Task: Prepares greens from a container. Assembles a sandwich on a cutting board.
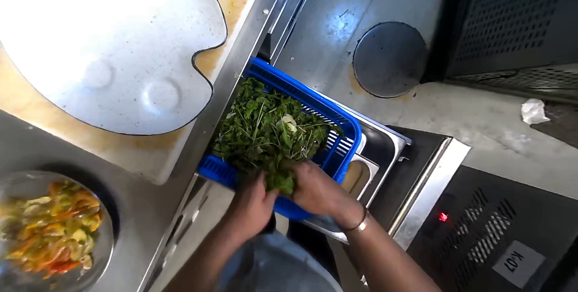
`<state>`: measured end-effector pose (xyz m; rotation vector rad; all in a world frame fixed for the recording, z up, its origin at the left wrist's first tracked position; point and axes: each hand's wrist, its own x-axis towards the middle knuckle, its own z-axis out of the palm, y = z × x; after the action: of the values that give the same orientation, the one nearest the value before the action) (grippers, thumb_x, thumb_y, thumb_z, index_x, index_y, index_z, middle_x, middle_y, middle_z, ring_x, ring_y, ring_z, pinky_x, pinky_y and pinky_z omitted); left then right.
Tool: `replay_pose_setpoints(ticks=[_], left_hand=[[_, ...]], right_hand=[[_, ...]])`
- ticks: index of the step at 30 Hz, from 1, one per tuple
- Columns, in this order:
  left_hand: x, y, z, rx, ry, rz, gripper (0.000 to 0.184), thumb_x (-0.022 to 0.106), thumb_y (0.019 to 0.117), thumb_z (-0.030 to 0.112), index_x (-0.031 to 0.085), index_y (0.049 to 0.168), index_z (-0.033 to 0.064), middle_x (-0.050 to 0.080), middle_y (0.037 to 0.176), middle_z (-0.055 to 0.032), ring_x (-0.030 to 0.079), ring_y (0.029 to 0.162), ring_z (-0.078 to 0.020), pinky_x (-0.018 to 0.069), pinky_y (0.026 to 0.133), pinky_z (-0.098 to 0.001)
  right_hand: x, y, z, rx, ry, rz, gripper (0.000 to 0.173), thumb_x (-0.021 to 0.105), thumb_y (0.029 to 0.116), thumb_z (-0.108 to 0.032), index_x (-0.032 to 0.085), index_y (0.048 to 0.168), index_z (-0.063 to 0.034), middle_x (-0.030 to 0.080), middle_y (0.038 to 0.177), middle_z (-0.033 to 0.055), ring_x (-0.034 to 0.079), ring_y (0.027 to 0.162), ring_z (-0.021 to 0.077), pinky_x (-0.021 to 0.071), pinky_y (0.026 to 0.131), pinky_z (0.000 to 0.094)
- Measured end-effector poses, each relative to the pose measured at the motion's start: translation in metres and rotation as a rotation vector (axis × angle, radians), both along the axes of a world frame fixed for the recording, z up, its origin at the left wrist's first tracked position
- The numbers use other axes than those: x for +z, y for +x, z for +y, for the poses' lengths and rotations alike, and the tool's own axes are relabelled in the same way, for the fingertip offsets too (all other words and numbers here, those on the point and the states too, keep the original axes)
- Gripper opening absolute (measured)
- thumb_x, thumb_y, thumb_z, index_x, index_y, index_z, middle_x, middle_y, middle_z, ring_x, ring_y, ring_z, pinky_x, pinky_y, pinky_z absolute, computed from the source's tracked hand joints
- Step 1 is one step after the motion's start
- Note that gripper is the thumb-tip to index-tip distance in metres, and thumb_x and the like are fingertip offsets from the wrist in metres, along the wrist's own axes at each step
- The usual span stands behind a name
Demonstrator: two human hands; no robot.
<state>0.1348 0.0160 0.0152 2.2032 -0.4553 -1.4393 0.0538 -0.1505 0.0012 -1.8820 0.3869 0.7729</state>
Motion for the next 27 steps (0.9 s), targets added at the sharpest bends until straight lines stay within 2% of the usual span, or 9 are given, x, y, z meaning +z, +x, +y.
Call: replay_pose_setpoints(ticks=[2,6,8,10,15,18,20,24,27], left_hand=[[-0.009,0.004,0.004,0.097,0.093,0.172,0.031,0.056,0.1023,0.021,0.062,0.126,0.0012,0.069,0.104,-0.0102,0.068,0.093,-0.0168,0.0564,0.088,-0.0378],[-0.025,0.013,0.018,0.426,0.108,0.347,0.028,0.053,0.1061,0.018,0.064,0.128,0.004,0.063,0.079,-0.0059,0.06,0.066,-0.0145,0.0535,0.065,-0.0307],[-0.028,0.014,0.02,0.734,-0.054,0.46,0.03,0.048,0.1071,0.012,0.062,0.131,0.0007,0.062,0.076,-0.0071,0.062,0.065,-0.0171,0.0582,0.069,-0.0336],[-0.03,0.016,0.02,0.955,-0.173,0.588,0.031,0.044,0.1089,0.013,0.06,0.132,0.0015,0.058,0.075,-0.006,0.061,0.065,-0.0184,0.0596,0.078,-0.0413],[-0.022,0.011,0.01,1.105,-0.315,0.787,0.034,0.036,0.1116,0.026,0.06,0.129,0.0097,0.061,0.083,-0.0051,0.062,0.067,-0.0167,0.0597,0.073,-0.0378],[-0.006,0.003,-0.007,1.087,-0.361,0.882,0.056,0.03,0.1067,0.056,0.063,0.106,0.0109,0.063,0.083,-0.0048,0.063,0.07,-0.0149,0.059,0.07,-0.0323],[0.005,0.001,-0.014,1.031,-0.36,0.943,0.072,0.028,0.0967,0.075,0.065,0.106,0.0142,0.064,0.082,-0.0037,0.063,0.069,-0.0131,0.0569,0.067,-0.0303],[0.018,-0.012,-0.012,0.846,-0.378,0.93,0.034,0.045,0.1083,0.035,0.064,0.107,0.0078,0.065,0.086,-0.0061,0.063,0.072,-0.0141,0.058,0.07,-0.0314],[0.04,-0.028,-0.017,0.829,-0.489,0.897,0.02,0.054,0.1018,0.014,0.065,0.117,0.007,0.064,0.084,-0.0052,0.063,0.069,-0.0133,0.0588,0.069,-0.0311]], right_hand=[[-0.012,0.004,-0.001,-0.081,0.055,0.03,0.033,0.078,0.0883,-0.025,0.063,0.115,-0.0129,0.071,0.091,0.006,0.07,0.084,0.0214,0.0586,0.077,0.0482],[-0.059,0.031,-0.017,-0.309,-0.257,0.13,0.036,0.067,0.0975,-0.032,0.064,0.127,-0.0114,0.072,0.109,0.0145,0.071,0.096,0.0344,0.0571,0.083,0.0593],[-0.076,0.046,-0.02,-0.275,-0.388,0.268,0.049,0.066,0.0965,-0.043,0.06,0.136,-0.0144,0.07,0.117,0.0172,0.07,0.103,0.0394,0.0553,0.085,0.0624],[-0.071,0.045,-0.02,-0.338,-0.444,0.228,0.035,0.064,0.0974,-0.032,0.067,0.128,-0.0149,0.072,0.112,0.0167,0.07,0.103,0.0389,0.0556,0.084,0.0621],[-0.011,0.005,0.001,-0.549,-0.336,-0.41,0.02,0.063,0.098,-0.015,0.078,0.111,-0.0135,0.063,0.123,0.012,0.058,0.114,0.0313,0.0518,0.092,0.0525],[-0.001,-0.004,0.016,-0.372,-0.231,-0.595,0.02,0.068,0.0935,-0.014,0.081,0.104,-0.0248,0.058,0.135,0.0066,0.05,0.129,0.0293,0.05,0.102,0.0496],[0.005,-0.008,0.012,-0.269,-0.207,-0.608,0.017,0.07,0.0927,-0.016,0.082,0.098,-0.0265,0.048,0.152,0.0055,0.039,0.143,0.0309,0.0444,0.111,0.0515],[0.025,-0.028,0.002,-0.227,-0.229,-0.692,0.013,0.075,0.0857,-0.009,0.081,0.091,-0.0191,0.044,0.158,0.0061,0.037,0.147,0.029,0.0429,0.115,0.0497],[0.046,-0.061,0.002,-0.591,-0.006,-0.592,0.043,0.058,0.0932,0.003,0.066,0.132,-0.0129,0.042,0.158,0.0057,0.058,0.128,0.0189,0.0567,0.099,0.0413]])
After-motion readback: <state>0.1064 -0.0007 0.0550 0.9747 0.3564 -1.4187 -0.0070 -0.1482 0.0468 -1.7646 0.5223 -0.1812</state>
